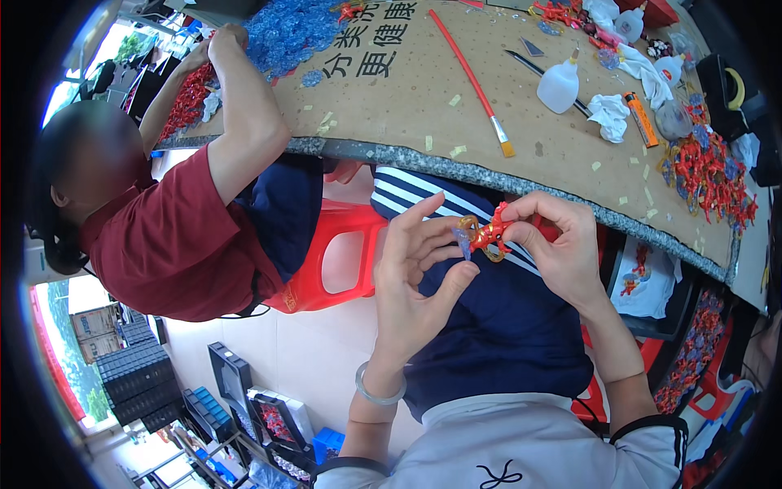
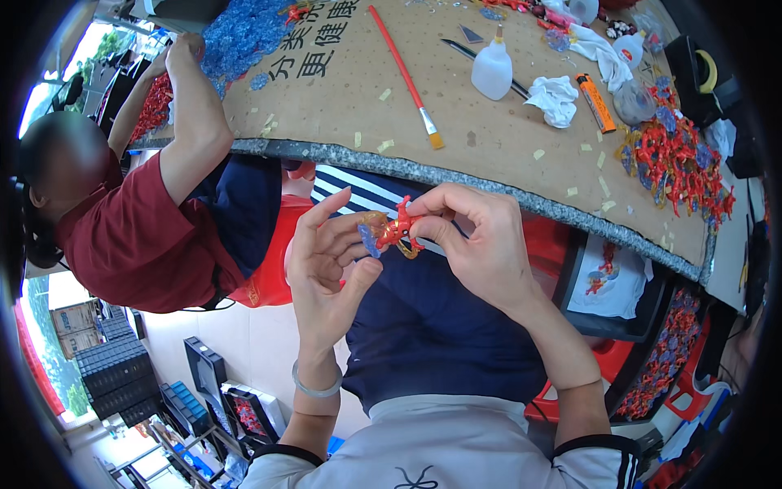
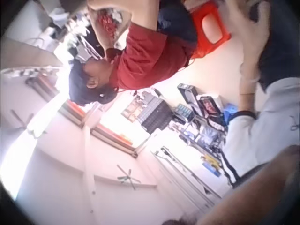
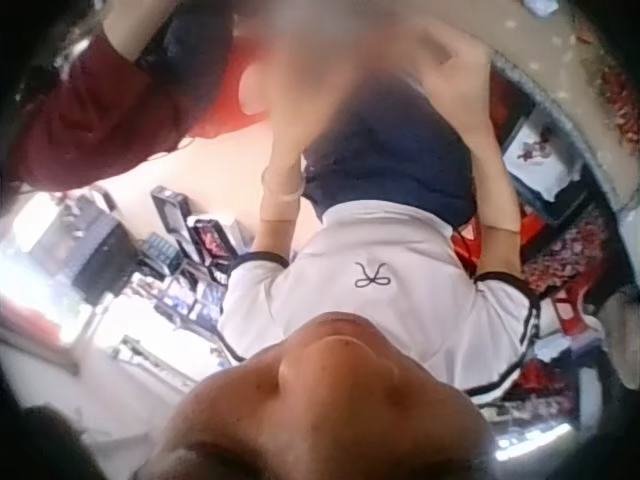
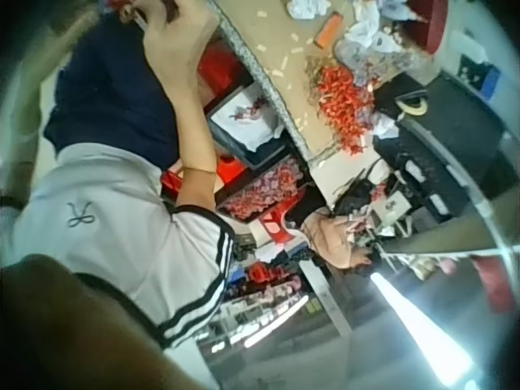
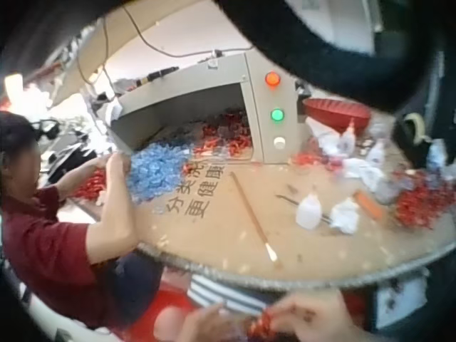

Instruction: The person applies glue to plastic figurine components with a glue bottle and attaches the pieces together by hand.

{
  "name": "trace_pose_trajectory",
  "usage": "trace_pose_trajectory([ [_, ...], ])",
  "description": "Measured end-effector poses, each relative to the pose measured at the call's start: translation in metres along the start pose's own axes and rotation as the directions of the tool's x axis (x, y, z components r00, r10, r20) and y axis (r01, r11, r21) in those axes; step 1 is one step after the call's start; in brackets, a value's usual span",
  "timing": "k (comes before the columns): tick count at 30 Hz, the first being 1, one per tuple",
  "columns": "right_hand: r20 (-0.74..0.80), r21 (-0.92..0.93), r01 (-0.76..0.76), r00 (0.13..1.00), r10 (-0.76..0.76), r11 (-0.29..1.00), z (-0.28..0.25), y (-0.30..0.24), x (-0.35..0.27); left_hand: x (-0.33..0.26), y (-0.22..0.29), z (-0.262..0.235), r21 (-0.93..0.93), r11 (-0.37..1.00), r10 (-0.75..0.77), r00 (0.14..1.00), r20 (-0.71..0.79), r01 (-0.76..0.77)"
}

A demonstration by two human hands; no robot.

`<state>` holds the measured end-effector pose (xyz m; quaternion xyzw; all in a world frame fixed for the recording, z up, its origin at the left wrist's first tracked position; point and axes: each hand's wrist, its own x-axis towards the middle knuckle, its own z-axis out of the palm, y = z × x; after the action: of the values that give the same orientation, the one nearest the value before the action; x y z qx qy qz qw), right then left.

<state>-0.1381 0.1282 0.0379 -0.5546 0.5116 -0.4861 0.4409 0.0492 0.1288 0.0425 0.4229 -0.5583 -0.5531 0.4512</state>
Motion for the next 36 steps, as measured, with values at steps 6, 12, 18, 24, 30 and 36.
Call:
trace_pose_trajectory([
  [6, -0.010, -0.050, 0.113, 0.994, -0.113, 0.992, -0.001, 0.010, -0.002, 0.004, -0.005, 0.002, -0.005, 0.999, 0.035, 0.995, 0.089, -0.035],
  [12, 0.195, -0.159, 0.335, 0.933, -0.303, 0.929, -0.016, 0.001, 0.020, 0.005, -0.009, -0.010, -0.220, 0.965, -0.076, 0.952, 0.297, 0.146],
  [18, 0.522, 0.023, 0.481, 0.742, -0.421, 0.877, -0.025, -0.002, 0.048, 0.010, -0.020, -0.007, -0.392, 0.872, -0.108, 0.897, 0.429, 0.293],
  [24, 0.612, 0.187, 0.193, 0.744, -0.268, 0.963, -0.023, 0.002, 0.049, 0.009, -0.022, -0.002, -0.450, 0.776, -0.206, 0.853, 0.480, 0.441],
  [30, 0.389, 0.087, 0.282, 0.873, -0.293, 0.955, -0.013, 0.005, 0.037, 0.009, -0.025, -0.006, -0.469, 0.744, -0.223, 0.838, 0.498, 0.476],
  [36, -0.039, 0.255, 0.231, 0.973, -0.228, 0.939, 0.011, 0.026, -0.011, 0.006, -0.024, 0.007, -0.562, 0.792, -0.214, 0.970, 0.111, 0.239],
])
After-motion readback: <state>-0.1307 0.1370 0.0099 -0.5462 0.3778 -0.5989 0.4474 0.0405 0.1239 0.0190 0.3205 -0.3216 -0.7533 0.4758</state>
